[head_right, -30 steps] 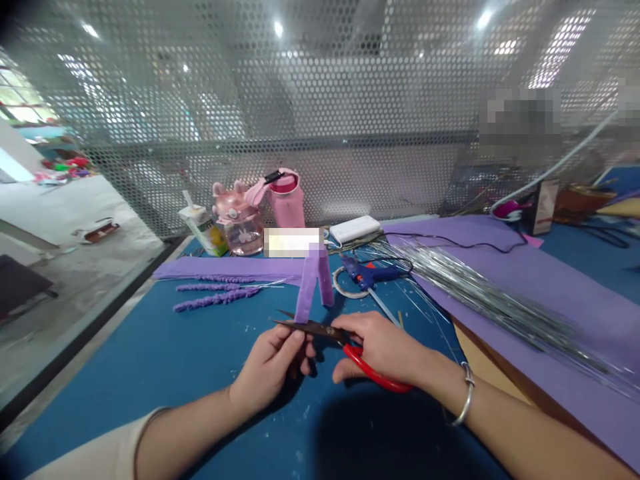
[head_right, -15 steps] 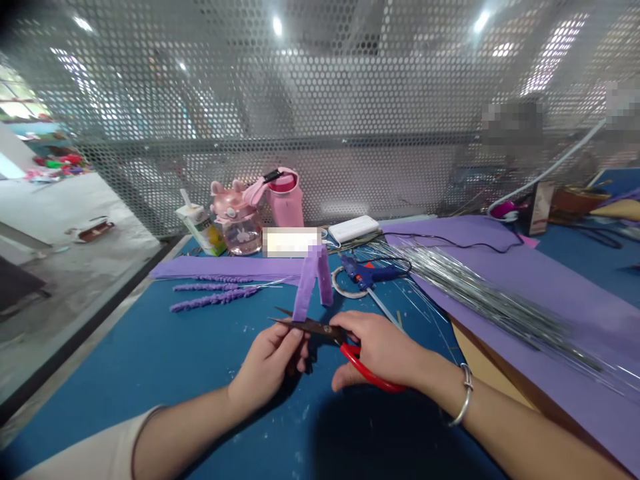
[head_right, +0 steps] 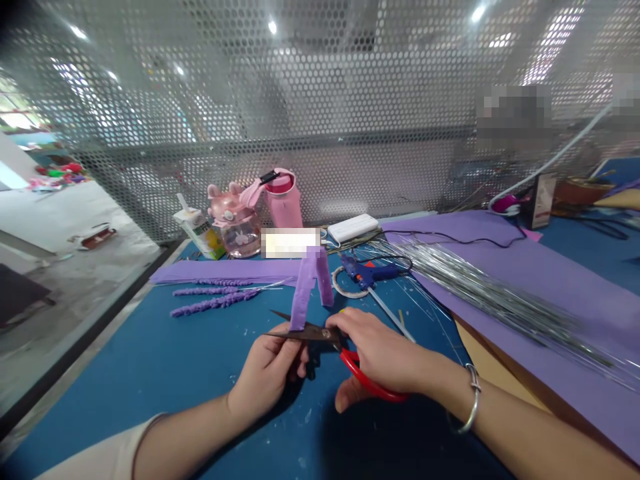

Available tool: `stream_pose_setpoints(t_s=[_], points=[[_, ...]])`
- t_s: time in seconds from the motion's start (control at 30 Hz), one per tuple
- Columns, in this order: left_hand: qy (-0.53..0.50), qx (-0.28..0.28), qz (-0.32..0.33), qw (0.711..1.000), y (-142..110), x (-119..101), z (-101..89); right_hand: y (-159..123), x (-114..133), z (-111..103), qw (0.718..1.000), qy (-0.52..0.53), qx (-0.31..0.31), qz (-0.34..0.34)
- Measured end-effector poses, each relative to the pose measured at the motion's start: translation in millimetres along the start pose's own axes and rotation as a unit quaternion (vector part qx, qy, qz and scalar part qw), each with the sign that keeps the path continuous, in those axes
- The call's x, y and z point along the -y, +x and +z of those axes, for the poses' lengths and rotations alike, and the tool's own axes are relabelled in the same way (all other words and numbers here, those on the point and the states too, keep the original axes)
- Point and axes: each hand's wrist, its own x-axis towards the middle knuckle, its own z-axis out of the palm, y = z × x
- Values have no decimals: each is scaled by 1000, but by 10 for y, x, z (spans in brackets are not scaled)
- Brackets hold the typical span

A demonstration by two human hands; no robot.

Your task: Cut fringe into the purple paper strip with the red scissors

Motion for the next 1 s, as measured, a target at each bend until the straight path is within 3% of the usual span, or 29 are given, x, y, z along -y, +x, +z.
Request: stream_pose_setpoints(t_s=[0.53, 1.0], points=[[6, 12, 1, 1000, -25, 13, -11, 27, 1, -6, 998, -35, -41, -44], [31, 8, -6, 999, -9, 12, -10, 51, 51, -44, 999, -24, -26, -39]])
